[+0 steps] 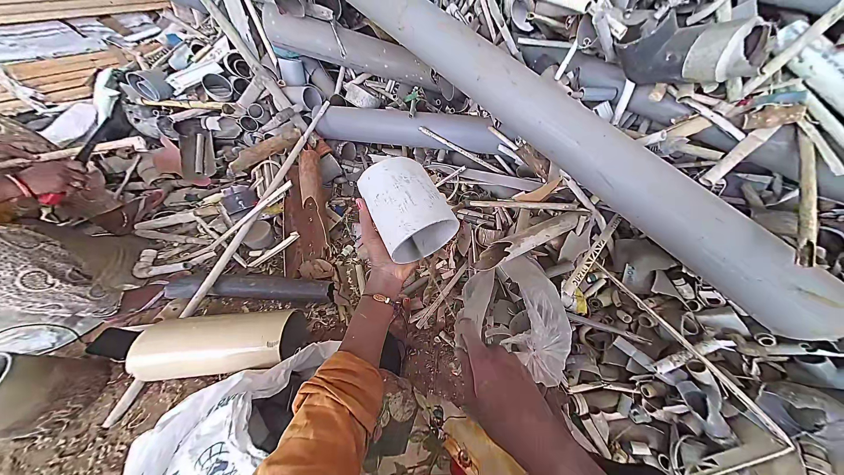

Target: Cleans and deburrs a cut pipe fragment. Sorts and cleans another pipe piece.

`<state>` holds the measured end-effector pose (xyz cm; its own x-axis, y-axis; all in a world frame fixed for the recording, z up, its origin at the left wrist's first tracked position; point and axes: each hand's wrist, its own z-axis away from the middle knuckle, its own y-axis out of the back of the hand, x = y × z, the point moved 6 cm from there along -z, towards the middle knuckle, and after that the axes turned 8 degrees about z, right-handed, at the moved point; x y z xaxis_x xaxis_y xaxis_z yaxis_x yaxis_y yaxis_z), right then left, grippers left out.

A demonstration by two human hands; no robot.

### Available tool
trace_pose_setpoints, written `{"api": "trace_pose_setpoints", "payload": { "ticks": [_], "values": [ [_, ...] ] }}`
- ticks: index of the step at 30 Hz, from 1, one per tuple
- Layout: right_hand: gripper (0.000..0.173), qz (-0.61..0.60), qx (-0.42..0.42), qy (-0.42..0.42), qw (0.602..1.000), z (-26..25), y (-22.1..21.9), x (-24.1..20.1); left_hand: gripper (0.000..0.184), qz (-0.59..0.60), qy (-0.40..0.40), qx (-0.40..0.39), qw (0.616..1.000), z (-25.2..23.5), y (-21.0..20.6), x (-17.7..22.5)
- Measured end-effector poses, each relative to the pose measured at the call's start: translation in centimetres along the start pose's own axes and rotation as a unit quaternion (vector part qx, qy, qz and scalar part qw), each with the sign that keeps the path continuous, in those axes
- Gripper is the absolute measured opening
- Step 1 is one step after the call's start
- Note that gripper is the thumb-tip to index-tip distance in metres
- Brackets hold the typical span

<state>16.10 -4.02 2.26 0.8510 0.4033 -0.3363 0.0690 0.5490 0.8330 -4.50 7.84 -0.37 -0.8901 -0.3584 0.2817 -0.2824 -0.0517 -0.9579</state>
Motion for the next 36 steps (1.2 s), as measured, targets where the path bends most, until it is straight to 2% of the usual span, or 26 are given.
{"api": "trace_pose_setpoints", "payload": {
  "ticks": [2, 3, 4, 6, 7, 8, 10, 12, 14, 16, 18, 20, 22, 23, 25, 27, 30, 33, 36],
  "values": [
    [0.046, -0.088, 0.030, 0.105, 0.990, 1.1, -1.4, -1.3, 0.077, -0.002, -0.011, 0.019, 1.000, 0.0, 0.4, 0.4],
    [0.045, -0.083, 0.048, 0.111, 0.989, 1.0, -1.5, -1.4, 0.079, -0.003, -0.019, 0.038, 0.999, 0.0, 0.6, 0.7],
    [0.043, -0.039, 0.056, 0.084, 0.994, 0.4, -1.4, -0.8, 0.080, 0.001, -0.028, 0.058, 0.998, 0.2, 0.7, 1.1],
    [0.048, 0.055, -0.013, -0.035, 0.998, -1.5, -0.4, 1.0, 0.081, 0.009, -0.033, 0.073, 0.997, 0.1, 0.9, 1.4],
    [0.049, 0.071, -0.031, -0.065, 0.995, -2.0, -0.2, 1.5, 0.079, 0.001, -0.032, 0.090, 0.995, 0.0, 1.0, 1.3],
    [0.049, 0.062, -0.034, -0.060, 0.996, -2.1, -0.3, 1.5, 0.077, -0.018, -0.030, 0.121, 0.992, 0.1, 1.3, 1.1],
    [0.046, 0.006, 0.003, 0.024, 1.000, -1.3, -1.1, 0.5, 0.071, -0.057, -0.030, 0.171, 0.983, 0.2, 1.6, 0.9],
    [0.044, -0.010, 0.047, 0.077, 0.996, -0.9, -1.8, -0.2, 0.070, -0.059, -0.019, 0.159, 0.985, 0.2, 1.6, 1.0],
    [0.047, 0.052, -0.003, 0.006, 0.999, -1.8, -1.0, 0.8, 0.069, -0.064, -0.008, 0.133, 0.989, 0.2, 1.3, 1.2],
    [0.048, 0.074, 0.000, -0.053, 0.996, -3.3, 0.3, 2.5, 0.071, -0.061, 0.038, 0.116, 0.991, 0.3, 0.9, 0.9],
    [0.048, 0.011, 0.046, -0.008, 0.999, -3.5, 1.1, 2.8, 0.077, -0.062, 0.097, 0.084, 0.990, 0.7, 0.1, 0.1],
    [0.044, -0.091, 0.085, 0.093, 0.988, -2.5, 0.8, 1.4, 0.078, -0.058, 0.110, 0.092, 0.988, 1.2, 0.2, -0.7],
    [0.041, -0.141, 0.082, 0.139, 0.977, -1.4, -0.2, -0.1, 0.078, -0.024, 0.113, 0.084, 0.990, 1.5, 1.0, -1.4],
    [0.041, -0.116, 0.069, 0.124, 0.983, -1.2, -0.5, -0.3, 0.075, -0.016, 0.109, 0.074, 0.991, 1.5, 1.1, -1.5],
    [0.047, -0.016, -0.002, 0.024, 1.000, -2.1, -0.3, 0.2, 0.064, -0.030, 0.076, 0.063, 0.995, 1.1, 0.6, -1.4],
    [0.047, 0.050, -0.001, -0.050, 0.998, -3.8, 0.4, 0.9, 0.055, -0.073, 0.068, 0.044, 0.994, 0.7, 0.6, -1.5],
    [0.048, 0.054, -0.013, -0.060, 0.997, -4.3, 0.8, -0.6, 0.048, -0.175, 0.081, 0.031, 0.981, 1.1, 0.8, -2.2],
    [0.051, 0.112, -0.031, -0.055, 0.992, -0.3, 0.8, -2.9, 0.039, -0.215, 0.058, 0.027, 0.975, 1.1, 0.8, -2.5],
    [0.046, 0.190, 0.038, -0.050, 0.980, 3.1, 2.1, -2.3, 0.037, -0.243, 0.067, 0.048, 0.966, 0.7, 1.2, -1.8]
  ]
}}
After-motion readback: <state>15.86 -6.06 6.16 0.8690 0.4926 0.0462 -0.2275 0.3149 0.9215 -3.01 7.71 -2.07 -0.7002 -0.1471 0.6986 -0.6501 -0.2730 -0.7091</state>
